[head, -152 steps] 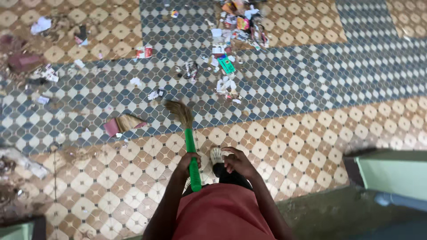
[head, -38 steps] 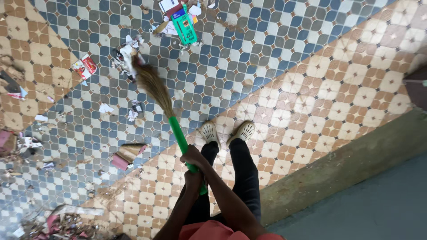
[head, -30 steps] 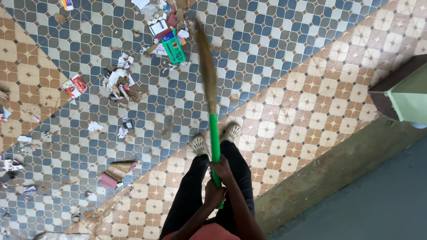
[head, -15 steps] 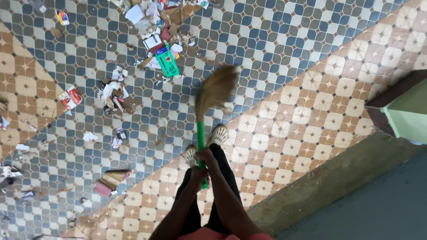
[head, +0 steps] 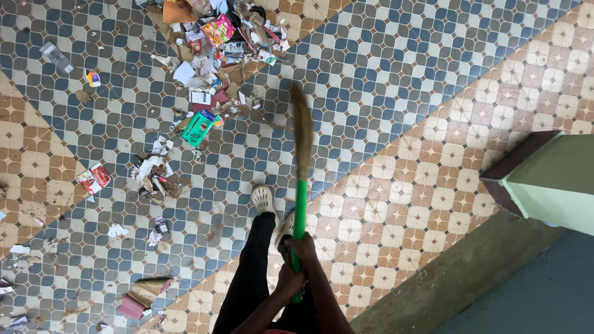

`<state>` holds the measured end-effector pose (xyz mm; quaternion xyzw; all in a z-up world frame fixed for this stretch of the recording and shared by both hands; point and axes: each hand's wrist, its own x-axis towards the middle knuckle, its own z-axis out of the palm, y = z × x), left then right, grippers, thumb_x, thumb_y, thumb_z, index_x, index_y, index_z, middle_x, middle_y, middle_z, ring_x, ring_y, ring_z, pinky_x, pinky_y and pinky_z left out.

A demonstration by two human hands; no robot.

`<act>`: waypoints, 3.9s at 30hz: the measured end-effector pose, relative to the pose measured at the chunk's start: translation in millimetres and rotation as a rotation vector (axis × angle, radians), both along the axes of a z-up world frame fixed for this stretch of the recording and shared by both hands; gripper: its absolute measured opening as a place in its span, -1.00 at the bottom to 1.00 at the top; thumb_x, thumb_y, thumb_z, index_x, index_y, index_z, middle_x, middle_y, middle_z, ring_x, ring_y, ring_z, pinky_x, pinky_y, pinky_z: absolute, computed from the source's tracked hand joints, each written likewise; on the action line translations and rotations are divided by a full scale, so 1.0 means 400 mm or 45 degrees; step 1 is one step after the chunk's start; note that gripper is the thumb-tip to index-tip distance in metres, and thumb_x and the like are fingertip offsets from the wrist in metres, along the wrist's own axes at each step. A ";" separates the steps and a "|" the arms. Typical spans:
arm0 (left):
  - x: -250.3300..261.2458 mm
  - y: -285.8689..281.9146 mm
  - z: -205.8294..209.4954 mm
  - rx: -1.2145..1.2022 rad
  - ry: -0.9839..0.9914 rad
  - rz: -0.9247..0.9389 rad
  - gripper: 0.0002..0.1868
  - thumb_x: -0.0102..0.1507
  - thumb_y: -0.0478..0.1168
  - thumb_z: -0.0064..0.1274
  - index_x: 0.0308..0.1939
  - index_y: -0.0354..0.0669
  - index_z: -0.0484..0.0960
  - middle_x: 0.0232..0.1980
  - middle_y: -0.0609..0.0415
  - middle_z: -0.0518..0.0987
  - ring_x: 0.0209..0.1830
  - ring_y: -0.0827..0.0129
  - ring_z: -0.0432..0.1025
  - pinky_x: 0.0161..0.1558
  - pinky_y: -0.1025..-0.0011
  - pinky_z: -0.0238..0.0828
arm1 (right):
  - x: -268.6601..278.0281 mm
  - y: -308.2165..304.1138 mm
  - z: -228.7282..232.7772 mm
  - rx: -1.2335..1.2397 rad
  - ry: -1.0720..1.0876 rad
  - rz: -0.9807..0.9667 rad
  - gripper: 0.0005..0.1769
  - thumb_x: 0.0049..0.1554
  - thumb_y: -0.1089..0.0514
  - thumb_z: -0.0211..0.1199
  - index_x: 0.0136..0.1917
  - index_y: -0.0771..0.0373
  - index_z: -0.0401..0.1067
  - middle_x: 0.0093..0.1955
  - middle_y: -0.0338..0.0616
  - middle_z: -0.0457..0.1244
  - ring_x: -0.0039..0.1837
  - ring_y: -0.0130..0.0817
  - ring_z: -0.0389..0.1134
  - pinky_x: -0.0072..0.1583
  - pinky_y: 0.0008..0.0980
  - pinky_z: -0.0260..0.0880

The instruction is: The person sweeps paper and other debris into a pile on a tiled floor using a broom.

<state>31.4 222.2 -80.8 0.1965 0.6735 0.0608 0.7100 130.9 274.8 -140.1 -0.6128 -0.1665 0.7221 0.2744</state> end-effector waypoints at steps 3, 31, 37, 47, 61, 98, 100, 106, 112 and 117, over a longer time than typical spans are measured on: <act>-0.022 0.114 -0.077 -0.191 -0.060 -0.376 -0.87 0.15 -0.32 0.13 -0.39 -0.37 0.54 -0.54 -0.03 0.57 -0.67 0.26 0.48 -0.61 0.30 0.43 | 0.015 0.065 -0.050 -0.400 -0.435 -0.284 -0.80 -0.05 0.27 0.39 -0.32 0.36 0.37 -0.45 0.05 0.30 -0.46 -0.13 0.35 -0.42 -0.20 0.36; -0.178 0.346 0.111 0.155 0.123 0.329 -0.89 0.03 -0.42 0.12 -0.39 -0.32 0.53 -0.58 -0.15 0.59 -0.71 0.18 0.55 -0.64 0.25 0.42 | -0.237 0.388 0.080 -0.268 -0.052 0.221 -0.58 -0.07 0.34 0.45 -0.01 0.43 0.31 -0.34 0.03 0.31 -0.40 -0.20 0.39 -0.39 -0.21 0.41; -0.070 0.508 0.040 -0.167 -0.165 -0.291 -0.90 0.09 -0.36 0.11 -0.43 -0.33 0.51 -0.53 -0.04 0.57 -0.66 0.22 0.50 -0.61 0.25 0.44 | -0.011 0.416 -0.012 -0.179 -0.328 -0.093 -0.82 -0.05 0.26 0.43 -0.24 0.44 0.50 -0.40 0.01 0.34 -0.41 -0.29 0.37 -0.35 -0.27 0.37; -0.103 0.579 -0.168 -0.204 0.222 0.188 -0.79 0.12 -0.29 0.18 -0.30 -0.28 0.46 -0.46 -0.03 0.54 -0.63 0.24 0.52 -0.61 0.22 0.46 | -0.197 0.658 -0.276 -0.424 -0.149 0.702 -0.83 -0.12 0.24 0.46 -0.32 0.33 0.49 -0.36 -0.09 0.38 -0.31 -0.29 0.44 -0.23 -0.27 0.48; 0.080 0.726 0.131 0.135 0.073 0.599 -0.89 0.08 -0.41 0.13 -0.34 -0.37 0.57 -0.52 -0.05 0.58 -0.66 0.22 0.50 -0.61 0.25 0.46 | -0.020 0.799 0.170 -0.093 0.343 0.508 -0.76 -0.02 0.21 0.44 -0.18 0.46 0.52 -0.29 0.06 0.35 -0.30 -0.18 0.41 -0.23 -0.21 0.45; 0.257 1.363 0.399 0.514 -0.274 -0.703 -0.69 0.12 -0.24 0.34 -0.33 -0.43 0.55 -0.55 -0.06 0.57 -0.67 0.30 0.48 -0.61 0.33 0.42 | 0.418 1.219 0.607 0.242 -0.004 -0.569 -0.52 0.13 0.32 0.14 0.29 0.13 0.14 0.05 0.02 0.27 0.06 -0.06 0.42 0.06 -0.04 0.51; 0.312 1.350 0.337 0.535 -0.171 -0.662 -0.86 0.08 -0.37 0.14 -0.39 -0.47 0.60 -0.56 -0.17 0.59 -0.64 0.16 0.54 -0.58 0.24 0.49 | 0.452 1.219 0.494 0.099 0.263 -0.794 -0.63 0.10 0.27 0.13 0.18 0.20 0.17 -0.08 0.00 0.28 -0.04 -0.04 0.42 -0.01 -0.03 0.54; 0.376 1.317 0.179 0.372 0.215 -0.664 -0.71 0.10 -0.18 0.22 -0.30 -0.42 0.66 -0.45 -0.23 0.65 -0.43 0.03 0.63 -0.37 0.16 0.53 | 0.454 1.239 0.212 -0.180 0.067 -0.562 -0.73 0.04 0.27 0.38 -0.07 0.38 0.34 -0.33 -0.06 0.28 -0.36 -0.20 0.34 -0.32 -0.20 0.40; 0.428 1.306 0.074 0.130 0.242 -0.603 -0.61 0.16 -0.03 0.21 -0.22 -0.35 0.62 -0.41 -0.18 0.67 -0.42 0.05 0.63 -0.35 0.16 0.54 | 0.438 1.271 0.105 -0.129 -0.392 -0.161 -0.72 -0.09 0.24 0.49 -0.26 0.42 0.41 -0.38 -0.02 0.33 -0.38 -0.25 0.38 -0.36 -0.28 0.34; 0.424 1.318 -0.059 0.131 0.098 -0.440 -0.62 0.06 -0.10 0.23 -0.25 -0.37 0.59 -0.42 -0.18 0.70 -0.50 0.10 0.66 -0.39 0.19 0.63 | 0.418 1.331 0.005 -0.557 -0.345 -0.078 -0.77 -0.18 0.27 0.49 -0.37 0.42 0.46 -0.40 0.03 0.35 -0.40 -0.19 0.38 -0.34 -0.25 0.40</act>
